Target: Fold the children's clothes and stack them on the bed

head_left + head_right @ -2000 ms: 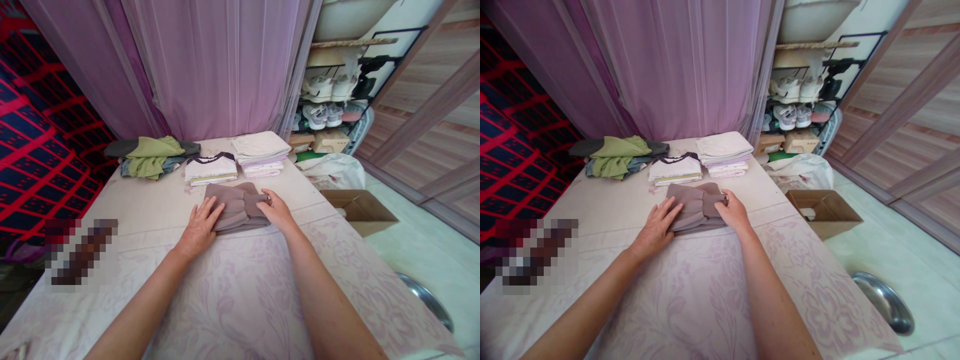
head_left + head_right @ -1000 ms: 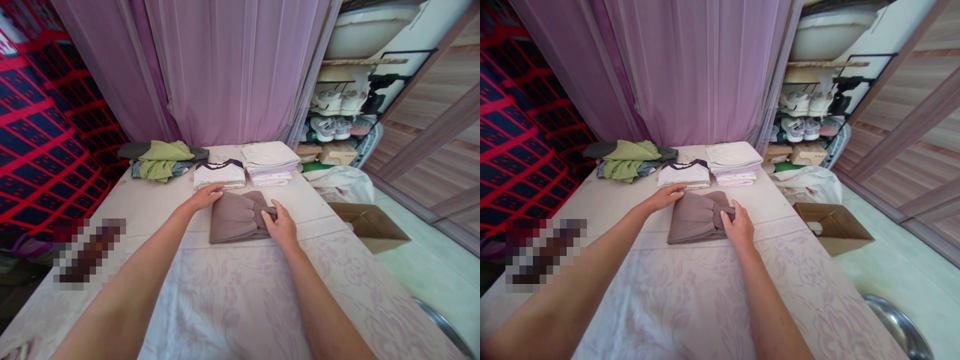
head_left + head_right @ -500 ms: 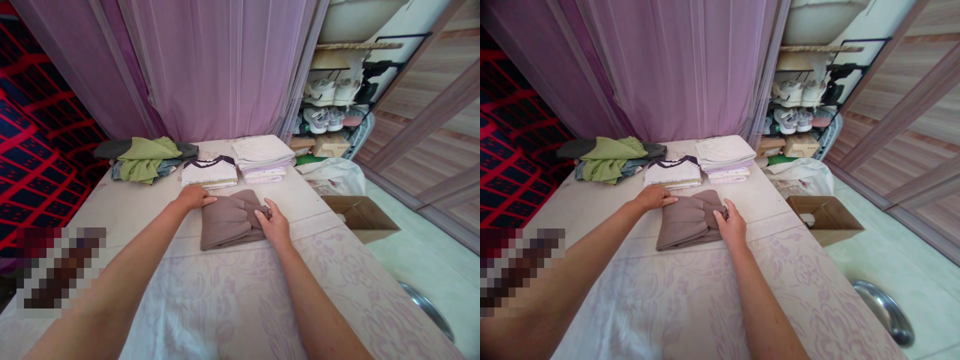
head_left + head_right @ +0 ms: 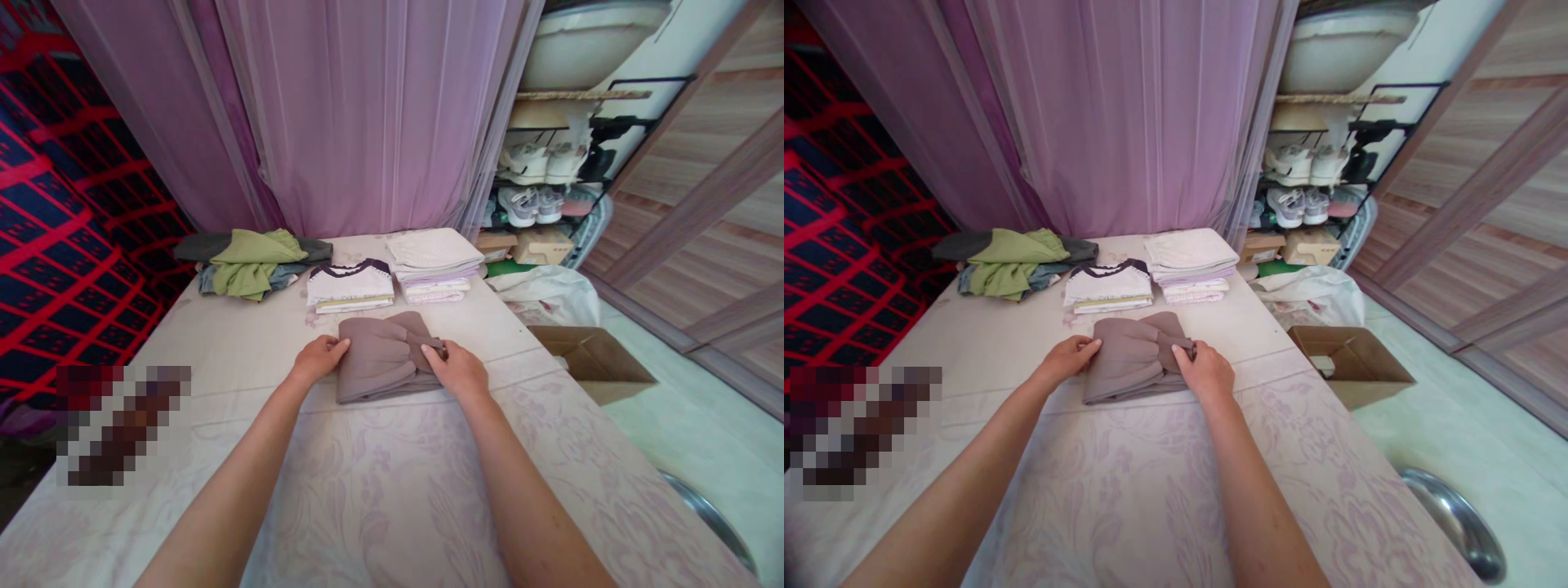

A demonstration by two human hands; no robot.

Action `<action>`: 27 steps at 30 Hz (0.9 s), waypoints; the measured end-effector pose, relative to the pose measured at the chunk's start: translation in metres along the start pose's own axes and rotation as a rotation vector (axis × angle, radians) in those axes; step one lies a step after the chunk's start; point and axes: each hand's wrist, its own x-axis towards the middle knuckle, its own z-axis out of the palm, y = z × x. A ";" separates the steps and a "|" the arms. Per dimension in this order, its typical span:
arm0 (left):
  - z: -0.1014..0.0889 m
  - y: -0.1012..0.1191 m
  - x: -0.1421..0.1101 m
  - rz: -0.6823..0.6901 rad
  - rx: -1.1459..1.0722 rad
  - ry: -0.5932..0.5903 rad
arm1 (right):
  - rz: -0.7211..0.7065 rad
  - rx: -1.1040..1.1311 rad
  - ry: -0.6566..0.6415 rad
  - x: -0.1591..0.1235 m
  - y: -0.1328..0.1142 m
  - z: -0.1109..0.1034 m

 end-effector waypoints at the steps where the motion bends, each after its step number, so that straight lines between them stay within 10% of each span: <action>1: 0.002 0.001 -0.003 0.013 -0.005 -0.024 | 0.004 -0.026 -0.027 0.000 -0.001 -0.003; 12: 0.021 0.017 -0.036 0.045 0.151 0.248 | -0.068 -0.002 0.050 -0.005 -0.002 0.008; 17: 0.022 0.022 -0.050 0.304 0.337 0.486 | -0.211 0.109 0.298 -0.011 0.000 0.010; 22: 0.035 0.039 -0.046 0.583 0.347 0.387 | -0.596 -0.054 0.367 -0.017 -0.018 0.015; 27: 0.053 0.042 -0.034 0.566 0.327 0.277 | -0.578 -0.202 0.174 -0.010 -0.023 0.030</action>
